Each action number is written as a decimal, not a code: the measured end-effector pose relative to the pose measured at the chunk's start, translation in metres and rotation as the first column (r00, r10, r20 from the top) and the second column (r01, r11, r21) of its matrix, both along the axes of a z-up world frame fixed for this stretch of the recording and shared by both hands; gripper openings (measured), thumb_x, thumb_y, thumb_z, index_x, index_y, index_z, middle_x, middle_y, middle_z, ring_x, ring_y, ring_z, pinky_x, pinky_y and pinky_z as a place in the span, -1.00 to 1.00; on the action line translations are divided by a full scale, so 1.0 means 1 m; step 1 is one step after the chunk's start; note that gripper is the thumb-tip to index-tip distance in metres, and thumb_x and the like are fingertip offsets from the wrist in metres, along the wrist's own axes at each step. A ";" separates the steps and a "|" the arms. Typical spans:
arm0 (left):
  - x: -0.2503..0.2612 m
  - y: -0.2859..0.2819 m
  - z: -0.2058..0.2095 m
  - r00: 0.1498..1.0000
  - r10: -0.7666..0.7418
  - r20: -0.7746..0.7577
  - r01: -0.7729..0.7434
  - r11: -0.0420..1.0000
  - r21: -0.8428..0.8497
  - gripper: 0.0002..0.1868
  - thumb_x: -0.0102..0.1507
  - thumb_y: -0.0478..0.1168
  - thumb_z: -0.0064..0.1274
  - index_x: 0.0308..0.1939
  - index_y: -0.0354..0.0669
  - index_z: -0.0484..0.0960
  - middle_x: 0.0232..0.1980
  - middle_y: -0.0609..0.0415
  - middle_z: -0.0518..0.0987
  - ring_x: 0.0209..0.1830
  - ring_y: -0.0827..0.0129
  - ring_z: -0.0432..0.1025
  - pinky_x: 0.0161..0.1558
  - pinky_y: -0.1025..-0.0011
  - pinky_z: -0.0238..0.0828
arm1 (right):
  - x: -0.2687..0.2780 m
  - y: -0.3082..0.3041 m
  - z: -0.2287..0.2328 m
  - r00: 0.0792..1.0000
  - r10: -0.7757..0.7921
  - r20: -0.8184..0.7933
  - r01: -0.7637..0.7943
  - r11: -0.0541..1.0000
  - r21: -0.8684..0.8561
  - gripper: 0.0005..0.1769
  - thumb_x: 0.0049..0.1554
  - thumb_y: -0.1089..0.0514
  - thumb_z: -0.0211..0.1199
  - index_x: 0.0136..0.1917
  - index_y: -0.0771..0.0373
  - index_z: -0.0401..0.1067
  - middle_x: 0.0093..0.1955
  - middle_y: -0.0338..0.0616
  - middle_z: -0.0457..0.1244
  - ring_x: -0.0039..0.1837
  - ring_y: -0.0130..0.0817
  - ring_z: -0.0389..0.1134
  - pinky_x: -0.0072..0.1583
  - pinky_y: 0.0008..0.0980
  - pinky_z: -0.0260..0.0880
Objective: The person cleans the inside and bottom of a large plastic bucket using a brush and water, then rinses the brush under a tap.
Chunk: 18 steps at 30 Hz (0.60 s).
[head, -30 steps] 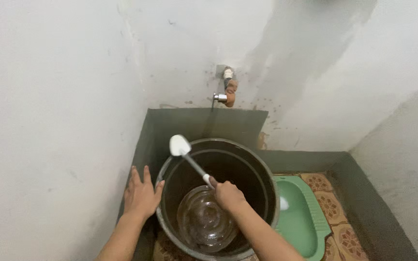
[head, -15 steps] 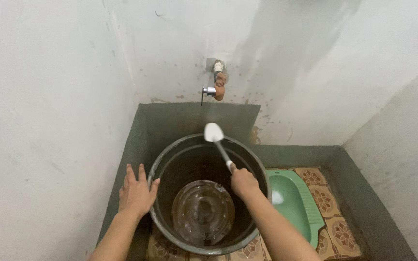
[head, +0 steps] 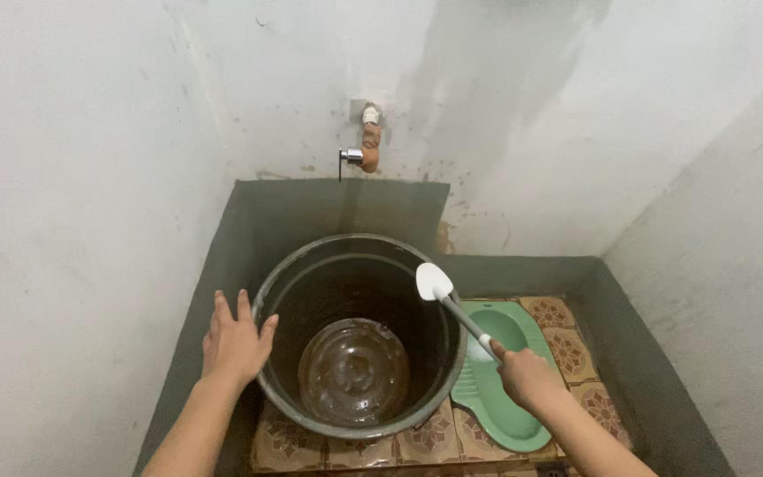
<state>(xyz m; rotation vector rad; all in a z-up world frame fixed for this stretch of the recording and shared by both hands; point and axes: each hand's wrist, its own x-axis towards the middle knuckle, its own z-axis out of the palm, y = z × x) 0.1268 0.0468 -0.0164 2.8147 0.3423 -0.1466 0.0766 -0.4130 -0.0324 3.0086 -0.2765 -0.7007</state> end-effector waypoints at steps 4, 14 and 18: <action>-0.018 -0.007 0.003 0.999 0.024 -0.029 -0.024 1.000 0.001 -0.14 0.38 0.27 -0.30 0.61 -0.08 -0.14 0.65 -0.28 -0.28 0.65 -0.07 -0.18 0.51 -0.07 -0.05 | 0.030 0.021 -0.005 0.991 0.024 0.132 -0.028 0.999 0.026 -0.42 0.32 0.07 0.02 0.56 -0.31 0.15 0.10 0.05 0.39 0.12 -0.02 0.49 0.14 -0.03 0.54; -0.054 0.006 0.024 0.990 0.100 -0.101 -0.099 0.995 0.014 -0.14 0.39 0.26 -0.30 0.61 -0.07 -0.16 0.67 -0.26 -0.29 0.66 -0.05 -0.19 0.52 -0.07 -0.02 | 0.072 0.058 -0.083 0.950 0.043 0.310 -0.083 0.989 0.119 -0.45 0.27 0.21 -0.06 0.51 -0.03 0.24 0.07 0.15 0.39 0.14 0.12 0.45 0.16 0.06 0.49; -0.061 0.017 0.032 0.994 0.073 -0.080 -0.069 0.997 0.047 -0.13 0.38 0.25 -0.28 0.60 -0.15 -0.16 0.63 -0.31 -0.27 0.65 -0.11 -0.22 0.53 -0.05 -0.11 | 0.075 0.086 -0.107 0.969 -0.024 0.246 -0.011 0.990 0.140 -0.44 0.28 0.20 -0.06 0.53 0.04 0.19 0.07 0.15 0.39 0.13 0.09 0.47 0.14 0.02 0.52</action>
